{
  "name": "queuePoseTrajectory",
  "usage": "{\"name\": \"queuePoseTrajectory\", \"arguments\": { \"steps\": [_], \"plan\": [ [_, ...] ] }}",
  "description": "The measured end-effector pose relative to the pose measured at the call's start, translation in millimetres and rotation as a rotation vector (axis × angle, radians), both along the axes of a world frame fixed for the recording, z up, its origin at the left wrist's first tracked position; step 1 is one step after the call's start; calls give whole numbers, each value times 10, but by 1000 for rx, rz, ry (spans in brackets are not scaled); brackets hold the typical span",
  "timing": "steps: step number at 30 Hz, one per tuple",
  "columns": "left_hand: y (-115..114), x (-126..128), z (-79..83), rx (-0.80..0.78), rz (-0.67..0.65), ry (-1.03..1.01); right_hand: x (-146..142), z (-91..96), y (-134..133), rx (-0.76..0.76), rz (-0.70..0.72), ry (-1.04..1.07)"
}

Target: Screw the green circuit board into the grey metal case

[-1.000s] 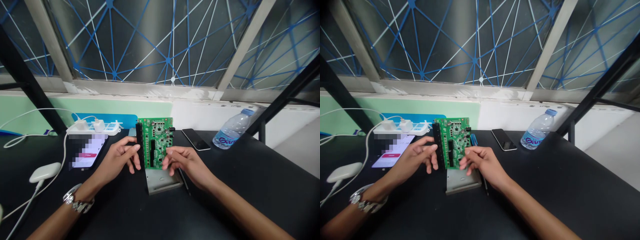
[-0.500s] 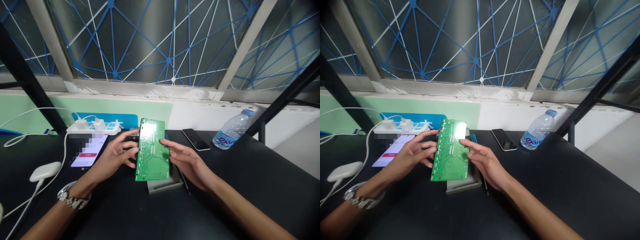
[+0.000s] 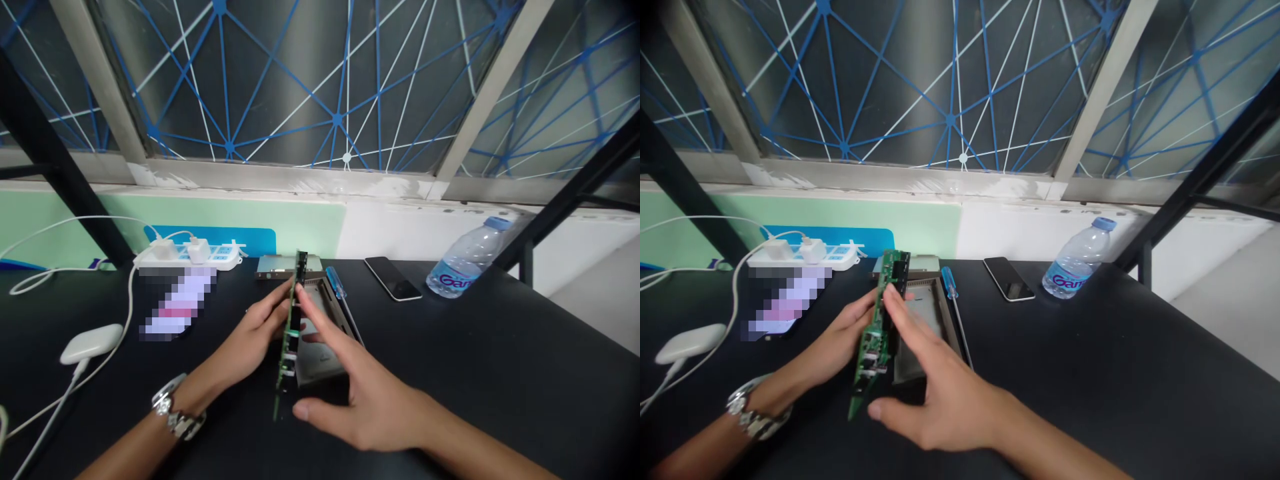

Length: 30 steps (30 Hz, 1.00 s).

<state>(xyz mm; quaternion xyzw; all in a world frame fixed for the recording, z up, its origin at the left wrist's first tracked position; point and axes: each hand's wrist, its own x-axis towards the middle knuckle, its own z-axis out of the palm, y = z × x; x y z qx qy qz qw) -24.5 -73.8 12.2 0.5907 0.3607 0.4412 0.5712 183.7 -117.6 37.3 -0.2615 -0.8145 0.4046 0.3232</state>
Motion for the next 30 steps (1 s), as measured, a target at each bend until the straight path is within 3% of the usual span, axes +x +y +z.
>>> {"name": "queuePoseTrajectory", "arguments": {
  "steps": [5, 10, 15, 20, 24, 30],
  "plan": [
    [-33, 94, -50, 15, -7, -51, -53, -80, -31, 128, -17, -88],
    [-17, 113, -4, -15, 43, -59, -63, -80, -25, 63, -142, -25],
    [70, -170, 164, -56, 85, -28, 35, -29, 125, -205, -59, 212],
    [118, -406, 314, 7, -10, -65, 104, -193, 355, -425, -114, 375],
    [62, -209, 249, 25, -62, -128, -3, -263, 355, -491, -148, 345],
    [-57, 162, 146, 47, 133, -5, -131, -51, 155, -761, -9, 549]
  ]
}}
